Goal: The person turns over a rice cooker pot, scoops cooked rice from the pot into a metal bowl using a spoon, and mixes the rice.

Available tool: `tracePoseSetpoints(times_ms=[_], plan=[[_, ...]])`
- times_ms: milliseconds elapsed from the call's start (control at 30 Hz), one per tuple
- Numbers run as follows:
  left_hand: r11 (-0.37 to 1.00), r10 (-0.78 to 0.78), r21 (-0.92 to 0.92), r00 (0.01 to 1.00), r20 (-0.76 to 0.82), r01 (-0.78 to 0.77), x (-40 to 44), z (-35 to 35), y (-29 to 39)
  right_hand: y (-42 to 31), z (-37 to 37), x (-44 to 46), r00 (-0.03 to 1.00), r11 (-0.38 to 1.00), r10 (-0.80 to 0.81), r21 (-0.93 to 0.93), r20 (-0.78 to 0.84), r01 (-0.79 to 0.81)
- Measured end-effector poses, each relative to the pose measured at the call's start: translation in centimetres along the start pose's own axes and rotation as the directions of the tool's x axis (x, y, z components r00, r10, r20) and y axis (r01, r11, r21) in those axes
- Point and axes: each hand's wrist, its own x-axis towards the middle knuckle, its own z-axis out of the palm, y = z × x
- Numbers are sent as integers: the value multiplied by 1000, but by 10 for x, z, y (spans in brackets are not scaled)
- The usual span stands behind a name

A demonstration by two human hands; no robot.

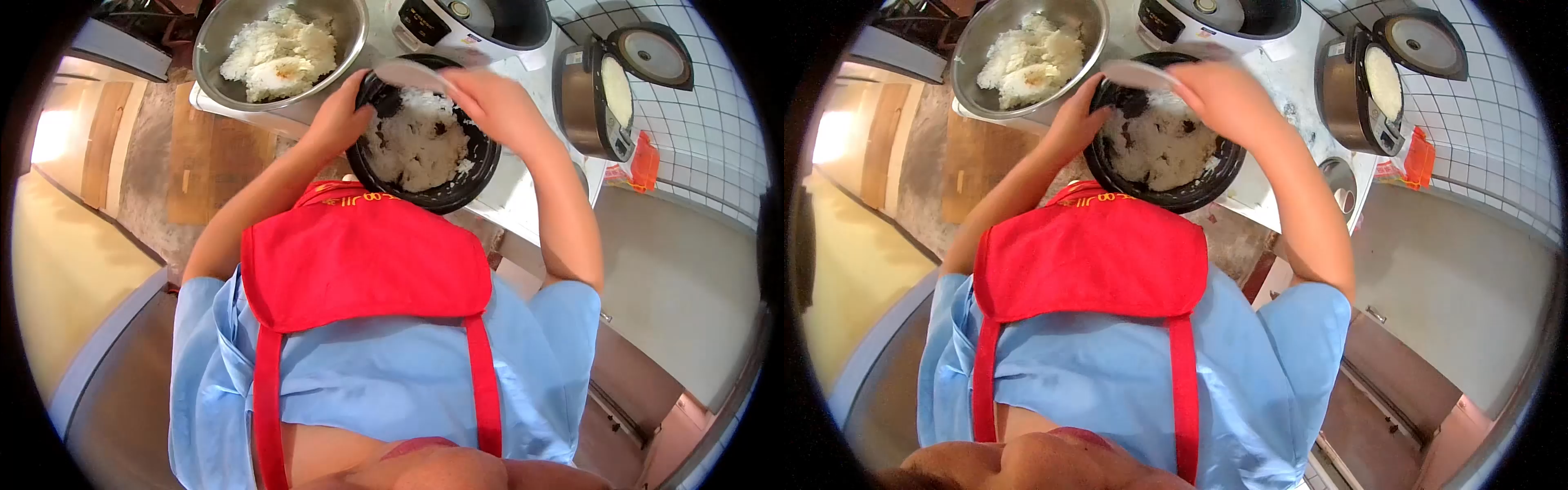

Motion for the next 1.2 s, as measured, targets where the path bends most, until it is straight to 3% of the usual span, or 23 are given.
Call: tracePoseSetpoints(times_ms=[67,100,167,300,367,467,533,600,833,1000,1100,1200], plan=[[1000,2,10,999,42,-2,20,3,0,8,5,-33,956,976,175,-169,236,-137],[998,-2,70,998,59,-2,29,4,4,7,10,-41,923,967,199,-219,331,-130],[999,-45,-22,988,145,49,44,6,7,3,24,-54,825,945,259,-307,502,-110],[998,-18,-47,940,341,36,61,9,9,2,65,-66,810,957,236,-271,537,-99],[998,46,13,937,347,-54,63,13,7,-1,71,-61,754,970,197,-234,627,-59],[981,142,75,927,347,-178,63,17,5,-7,73,-59,713,992,109,-31,693,-122],[972,184,82,928,325,-222,60,18,7,-12,86,-64,726,987,127,-13,676,-160],[987,131,49,945,300,-152,57,18,7,-19,82,-62,715,987,128,-21,687,-157],[989,71,108,956,286,-106,56,13,14,8,47,-64,862,959,250,-236,440,-158],[992,41,104,951,308,-77,57,14,16,9,39,-49,953,886,262,-428,150,-176],[988,70,109,951,301,-107,60,17,13,15,59,-41,974,854,205,-503,94,-131],[991,51,98,951,305,-85,58,16,14,17,65,-38,950,839,190,-543,248,-26]])
